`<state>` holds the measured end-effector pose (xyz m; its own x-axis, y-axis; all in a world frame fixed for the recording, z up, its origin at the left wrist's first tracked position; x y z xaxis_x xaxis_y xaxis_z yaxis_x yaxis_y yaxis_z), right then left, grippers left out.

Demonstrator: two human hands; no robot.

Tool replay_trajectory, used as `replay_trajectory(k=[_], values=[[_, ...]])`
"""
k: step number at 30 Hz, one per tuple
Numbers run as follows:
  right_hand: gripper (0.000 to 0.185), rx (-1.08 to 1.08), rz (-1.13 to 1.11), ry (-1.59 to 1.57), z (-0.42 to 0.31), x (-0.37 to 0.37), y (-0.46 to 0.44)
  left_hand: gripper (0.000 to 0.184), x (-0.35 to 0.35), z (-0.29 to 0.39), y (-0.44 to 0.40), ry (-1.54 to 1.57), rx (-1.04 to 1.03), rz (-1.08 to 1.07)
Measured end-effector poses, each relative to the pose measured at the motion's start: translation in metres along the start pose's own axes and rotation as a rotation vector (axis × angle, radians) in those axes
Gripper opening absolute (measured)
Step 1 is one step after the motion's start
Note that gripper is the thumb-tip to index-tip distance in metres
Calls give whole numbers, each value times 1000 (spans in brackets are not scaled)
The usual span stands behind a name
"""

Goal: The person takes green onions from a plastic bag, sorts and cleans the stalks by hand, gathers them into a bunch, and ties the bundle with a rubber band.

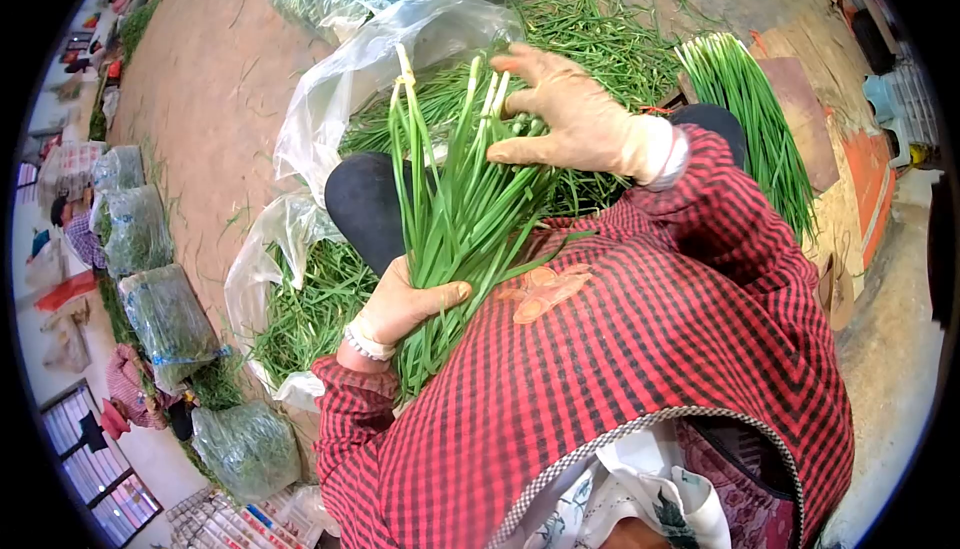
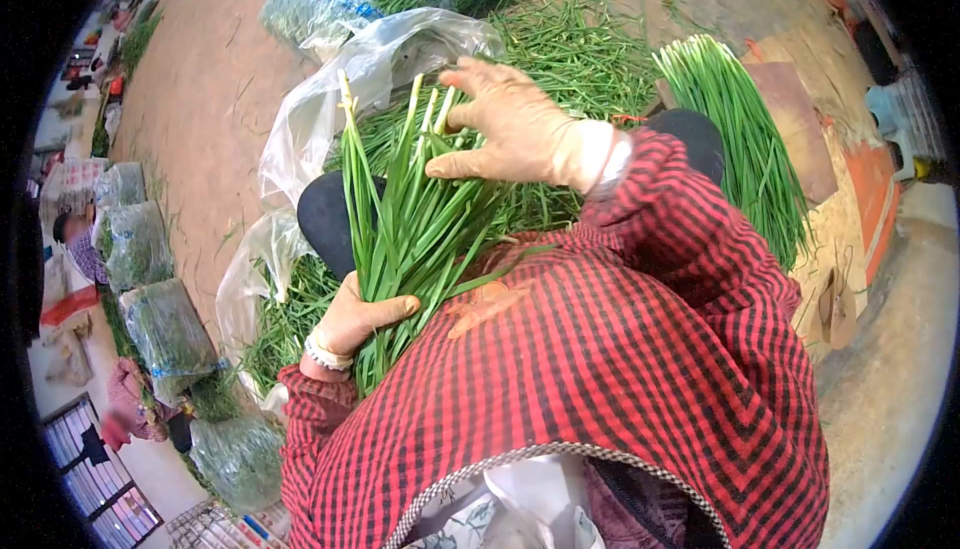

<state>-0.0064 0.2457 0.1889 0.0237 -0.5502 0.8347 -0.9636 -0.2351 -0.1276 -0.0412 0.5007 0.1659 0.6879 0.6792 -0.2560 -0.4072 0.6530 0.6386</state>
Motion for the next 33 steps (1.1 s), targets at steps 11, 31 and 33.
replay_trajectory(k=[11,31,33], values=[[22,-96,158,-392,72,3,13,45,5,-6,4,6,37,-24],[27,-17,-157,-509,31,14,-5,38,0,-4,-4,-115,51,-138],[27,-106,-86,-355,58,25,-2,39,3,-9,-3,-60,101,-131]])
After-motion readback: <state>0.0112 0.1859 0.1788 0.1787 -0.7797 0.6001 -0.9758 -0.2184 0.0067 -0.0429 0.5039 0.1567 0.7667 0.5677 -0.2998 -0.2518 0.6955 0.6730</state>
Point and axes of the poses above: each hand's wrist, its own y-axis away from the middle knuckle, its own x-axis out of the back of the hand, z = x × y, the point moved 5 cm from there along -y, towards the middle knuckle, and after that the axes turned 2 degrees about -z, right-handed, at the moved point
